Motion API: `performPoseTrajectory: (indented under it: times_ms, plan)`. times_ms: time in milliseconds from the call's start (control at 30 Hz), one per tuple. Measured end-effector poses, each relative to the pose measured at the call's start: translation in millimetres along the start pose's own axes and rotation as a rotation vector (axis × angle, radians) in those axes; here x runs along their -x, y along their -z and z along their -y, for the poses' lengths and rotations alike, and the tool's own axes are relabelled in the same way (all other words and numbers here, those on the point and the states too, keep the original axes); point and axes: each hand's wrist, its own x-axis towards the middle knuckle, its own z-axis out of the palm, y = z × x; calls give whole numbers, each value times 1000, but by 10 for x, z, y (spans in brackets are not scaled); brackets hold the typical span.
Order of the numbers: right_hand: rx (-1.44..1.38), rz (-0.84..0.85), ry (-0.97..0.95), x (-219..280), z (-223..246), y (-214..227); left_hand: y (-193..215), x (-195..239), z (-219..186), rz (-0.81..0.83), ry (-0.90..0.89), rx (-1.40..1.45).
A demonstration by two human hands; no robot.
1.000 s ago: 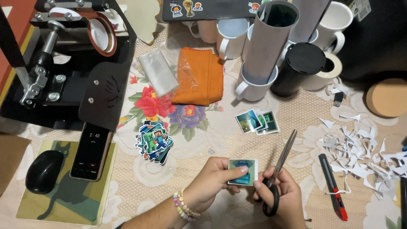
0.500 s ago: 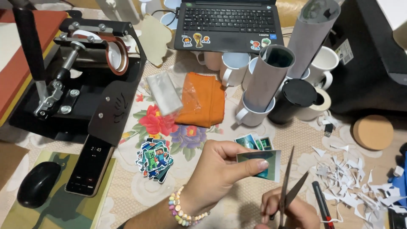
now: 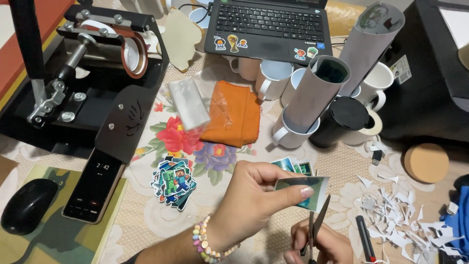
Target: Cutting out printed sticker designs from a sheet using scissors at a workspace.
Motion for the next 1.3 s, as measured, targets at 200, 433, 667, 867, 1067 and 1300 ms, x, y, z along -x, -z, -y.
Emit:
performPoseTrajectory:
  times_ms: [200, 433, 667, 867, 1067, 1300]
  plan:
    - [-83, -90, 2, 9, 51, -76, -31, 16, 78, 2, 45, 21]
    - [-114, -105, 28, 3, 29, -96, -56, 31, 36, 1, 84, 35]
    - [-122, -123, -3, 7, 80, -103, -62, 40, 17, 18, 73, 19]
    - [-108, -145, -20, 11, 84, -119, -63, 26, 38, 16, 70, 26]
    - [-106, -141, -29, 5, 93, -115, -62, 24, 25, 12, 75, 23]
    - [-112, -133, -42, 8, 101, -106, -61, 18, 48, 1, 81, 11]
